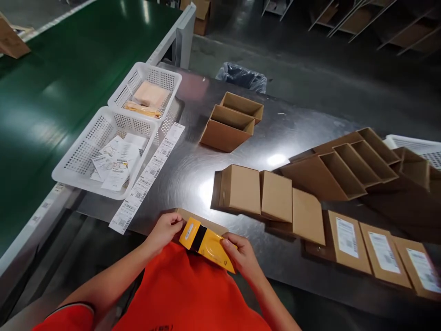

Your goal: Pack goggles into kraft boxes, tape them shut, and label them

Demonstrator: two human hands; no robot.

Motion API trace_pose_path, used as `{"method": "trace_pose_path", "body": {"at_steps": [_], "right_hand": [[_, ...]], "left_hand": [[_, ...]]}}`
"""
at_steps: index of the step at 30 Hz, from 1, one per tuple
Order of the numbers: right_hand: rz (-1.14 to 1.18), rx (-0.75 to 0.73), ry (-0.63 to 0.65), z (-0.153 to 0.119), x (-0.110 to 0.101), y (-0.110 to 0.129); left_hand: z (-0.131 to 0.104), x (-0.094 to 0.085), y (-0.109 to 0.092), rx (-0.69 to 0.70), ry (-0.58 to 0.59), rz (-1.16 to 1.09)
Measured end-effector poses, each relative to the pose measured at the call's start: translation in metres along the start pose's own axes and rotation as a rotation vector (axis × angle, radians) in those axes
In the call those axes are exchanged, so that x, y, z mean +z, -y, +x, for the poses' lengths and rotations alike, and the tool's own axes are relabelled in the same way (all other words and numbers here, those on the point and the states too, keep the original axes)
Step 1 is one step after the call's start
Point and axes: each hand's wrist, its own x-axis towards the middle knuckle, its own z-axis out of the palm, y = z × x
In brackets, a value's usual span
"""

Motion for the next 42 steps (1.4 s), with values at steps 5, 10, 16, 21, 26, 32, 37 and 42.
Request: {"method": "trace_pose_path", "body": {"at_steps": [5, 10, 16, 21, 26, 32, 37, 42], "right_hand": [[-0.106, 0.062, 0.066, -0.001, -0.003, 0.019], [-0.363, 0.11, 0.055, 0.002, -0.005, 0.027], [-0.476, 0.138, 0.025, 0.008, 0.002, 0.03], [-0.493, 0.184, -0.004, 0.006, 0.005, 0.031], [-0.471, 0.2, -0.003, 0.005, 0.005, 0.029], [-0.432, 0.164, -0.01, 0.004, 0.004, 0.028], [-0.435, 0.142, -0.014, 0.003, 0.007, 0.03], [-0.434, 0.147, -0.018, 0.002, 0.006, 0.03]], "left_hand": [[0.01, -0.037, 0.013, 0.12, -0.205, 0.187], [0.026, -0.109, 0.027, 0.103, -0.33, 0.256], [0.061, -0.123, 0.063, 0.096, -0.331, 0.308], [0.082, -0.083, 0.103, 0.109, -0.331, 0.473], [0.083, -0.053, 0.122, 0.102, -0.268, 0.703], [0.068, -0.066, 0.121, 0.069, -0.262, 0.919], [0.052, -0.066, 0.144, 0.338, -0.02, 1.066], [0.047, -0.075, 0.119, 0.348, 0.094, 1.179]]}}
